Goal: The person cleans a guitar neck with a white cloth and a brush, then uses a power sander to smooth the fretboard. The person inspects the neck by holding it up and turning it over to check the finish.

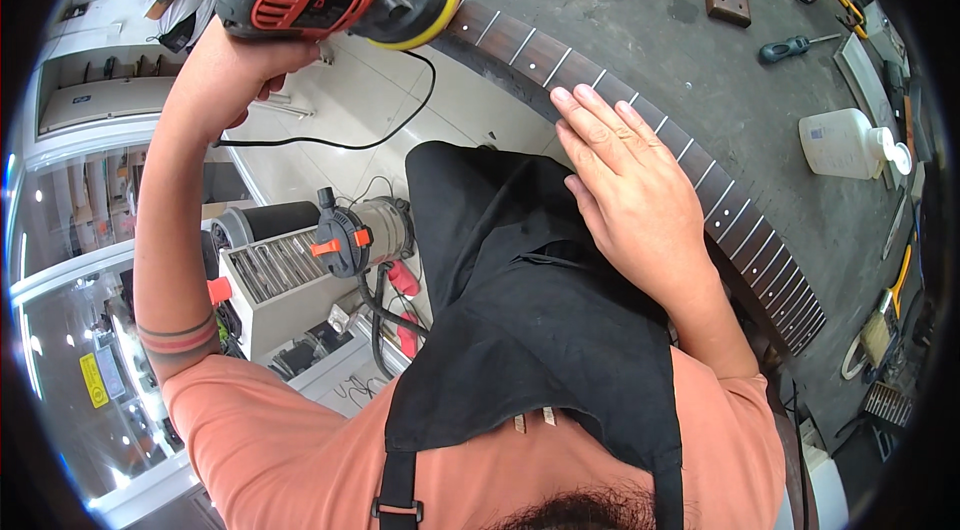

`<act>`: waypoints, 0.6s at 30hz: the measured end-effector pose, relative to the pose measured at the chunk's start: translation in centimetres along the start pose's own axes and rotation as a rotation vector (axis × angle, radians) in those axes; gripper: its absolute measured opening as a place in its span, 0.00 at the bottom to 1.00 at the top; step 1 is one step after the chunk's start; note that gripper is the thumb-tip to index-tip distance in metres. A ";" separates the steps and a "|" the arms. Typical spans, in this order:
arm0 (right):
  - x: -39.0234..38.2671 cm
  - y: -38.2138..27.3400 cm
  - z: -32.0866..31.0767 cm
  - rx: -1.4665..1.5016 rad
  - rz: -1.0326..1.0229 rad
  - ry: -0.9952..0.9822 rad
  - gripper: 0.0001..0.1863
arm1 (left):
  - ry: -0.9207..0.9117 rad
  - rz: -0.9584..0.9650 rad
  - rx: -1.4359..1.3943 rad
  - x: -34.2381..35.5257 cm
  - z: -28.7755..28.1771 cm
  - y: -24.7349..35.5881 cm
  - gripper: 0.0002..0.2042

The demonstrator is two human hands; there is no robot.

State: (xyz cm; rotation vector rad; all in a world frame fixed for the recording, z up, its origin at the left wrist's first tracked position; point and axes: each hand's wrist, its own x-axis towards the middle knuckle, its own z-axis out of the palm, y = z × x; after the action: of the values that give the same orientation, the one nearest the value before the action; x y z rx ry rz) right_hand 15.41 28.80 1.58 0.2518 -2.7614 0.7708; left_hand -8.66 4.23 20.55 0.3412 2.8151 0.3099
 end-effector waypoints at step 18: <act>-0.1 0.0 0.1 -0.011 -0.018 0.026 0.25 | 0.026 0.031 -0.050 -2.7 1.1 1.1 0.14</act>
State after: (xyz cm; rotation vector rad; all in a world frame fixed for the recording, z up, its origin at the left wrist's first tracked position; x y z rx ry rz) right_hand 15.49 28.72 1.43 0.2618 -2.7347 0.7493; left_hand -5.55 4.80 20.47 0.3727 2.8241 0.3935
